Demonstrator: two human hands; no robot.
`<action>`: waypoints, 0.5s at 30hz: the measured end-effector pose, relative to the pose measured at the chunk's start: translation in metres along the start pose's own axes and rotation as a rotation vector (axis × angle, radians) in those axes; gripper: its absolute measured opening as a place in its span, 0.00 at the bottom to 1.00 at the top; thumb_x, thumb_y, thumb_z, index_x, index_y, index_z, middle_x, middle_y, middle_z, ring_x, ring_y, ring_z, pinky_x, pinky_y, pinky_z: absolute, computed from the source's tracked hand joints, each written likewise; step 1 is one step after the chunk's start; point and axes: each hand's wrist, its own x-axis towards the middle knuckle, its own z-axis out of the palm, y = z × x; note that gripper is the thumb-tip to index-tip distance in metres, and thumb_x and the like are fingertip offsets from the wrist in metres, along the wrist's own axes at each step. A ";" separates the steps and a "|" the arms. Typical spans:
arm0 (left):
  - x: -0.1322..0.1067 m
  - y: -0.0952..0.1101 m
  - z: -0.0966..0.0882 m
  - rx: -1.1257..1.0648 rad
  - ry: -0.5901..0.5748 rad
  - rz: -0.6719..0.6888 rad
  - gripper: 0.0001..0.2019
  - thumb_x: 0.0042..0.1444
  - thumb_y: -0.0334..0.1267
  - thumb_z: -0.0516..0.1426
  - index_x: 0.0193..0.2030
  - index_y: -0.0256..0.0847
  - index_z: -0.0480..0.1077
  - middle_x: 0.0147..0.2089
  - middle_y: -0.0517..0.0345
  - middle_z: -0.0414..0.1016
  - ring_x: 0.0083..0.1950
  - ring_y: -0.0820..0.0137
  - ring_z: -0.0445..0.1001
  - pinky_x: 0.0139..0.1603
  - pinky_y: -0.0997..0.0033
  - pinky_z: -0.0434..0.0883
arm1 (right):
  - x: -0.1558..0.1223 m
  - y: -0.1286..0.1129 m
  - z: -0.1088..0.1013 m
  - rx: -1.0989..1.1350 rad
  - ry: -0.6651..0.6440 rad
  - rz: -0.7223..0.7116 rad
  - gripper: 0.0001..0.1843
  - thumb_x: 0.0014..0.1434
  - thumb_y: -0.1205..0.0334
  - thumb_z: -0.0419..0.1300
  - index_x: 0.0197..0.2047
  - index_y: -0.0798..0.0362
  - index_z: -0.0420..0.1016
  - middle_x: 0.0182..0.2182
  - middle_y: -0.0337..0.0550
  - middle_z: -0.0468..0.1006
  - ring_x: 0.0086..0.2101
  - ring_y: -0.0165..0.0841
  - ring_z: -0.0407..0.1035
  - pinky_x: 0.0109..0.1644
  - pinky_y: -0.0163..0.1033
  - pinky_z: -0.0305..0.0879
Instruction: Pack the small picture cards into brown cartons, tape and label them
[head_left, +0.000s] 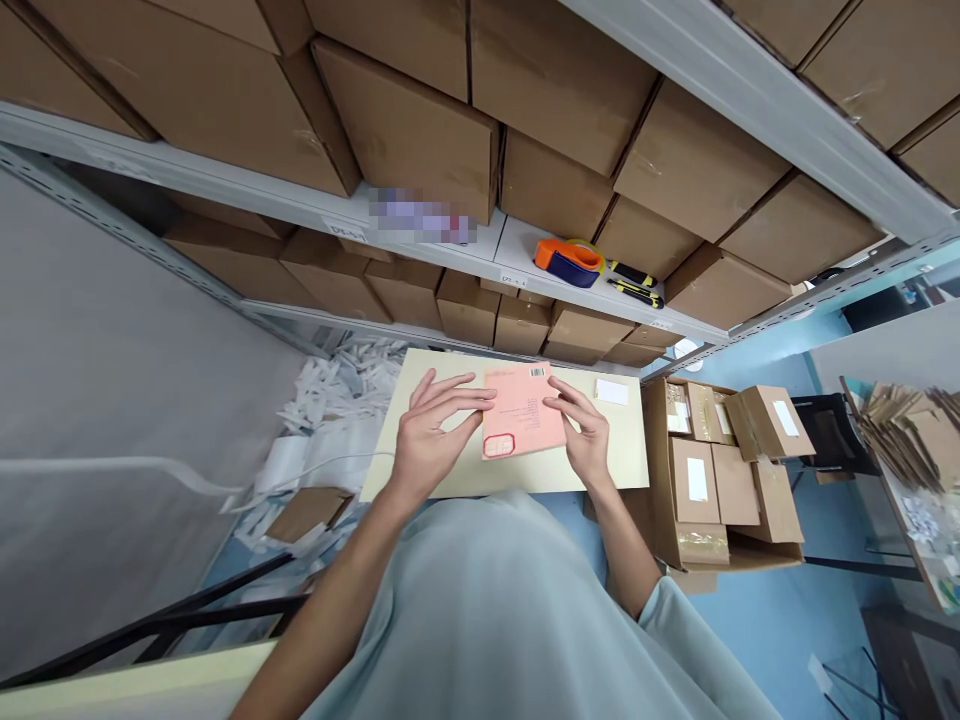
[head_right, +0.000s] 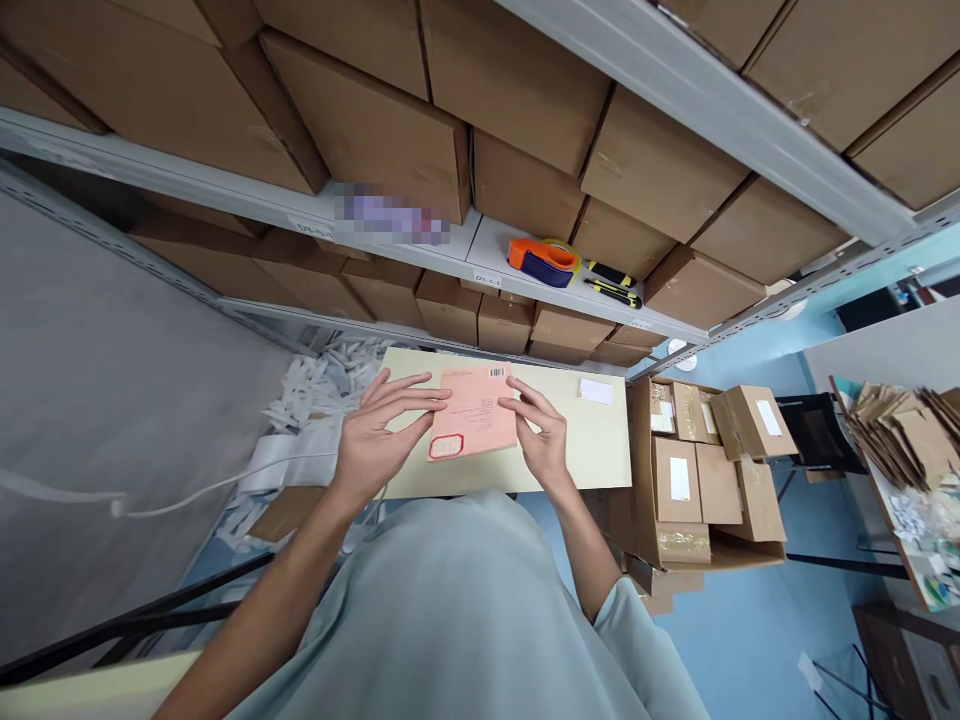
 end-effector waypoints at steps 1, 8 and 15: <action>-0.001 0.002 0.000 0.028 0.019 0.021 0.10 0.67 0.47 0.62 0.34 0.52 0.82 0.45 0.58 0.89 0.67 0.53 0.81 0.85 0.30 0.53 | -0.001 0.001 0.000 -0.004 0.000 -0.025 0.16 0.69 0.41 0.68 0.45 0.40 0.92 0.61 0.46 0.86 0.66 0.48 0.76 0.73 0.57 0.71; -0.010 -0.001 0.007 -0.009 0.043 -0.111 0.12 0.63 0.54 0.67 0.39 0.49 0.80 0.43 0.57 0.88 0.60 0.53 0.85 0.86 0.34 0.54 | -0.007 0.020 -0.002 -0.024 0.114 0.063 0.23 0.67 0.43 0.71 0.57 0.47 0.85 0.44 0.49 0.90 0.48 0.44 0.84 0.59 0.53 0.79; -0.015 -0.012 0.019 -0.083 -0.081 -0.249 0.23 0.68 0.64 0.59 0.47 0.47 0.83 0.48 0.52 0.89 0.60 0.53 0.85 0.81 0.40 0.66 | -0.002 0.040 -0.017 0.052 -0.026 0.199 0.18 0.68 0.43 0.67 0.48 0.48 0.87 0.46 0.47 0.89 0.45 0.40 0.81 0.50 0.43 0.78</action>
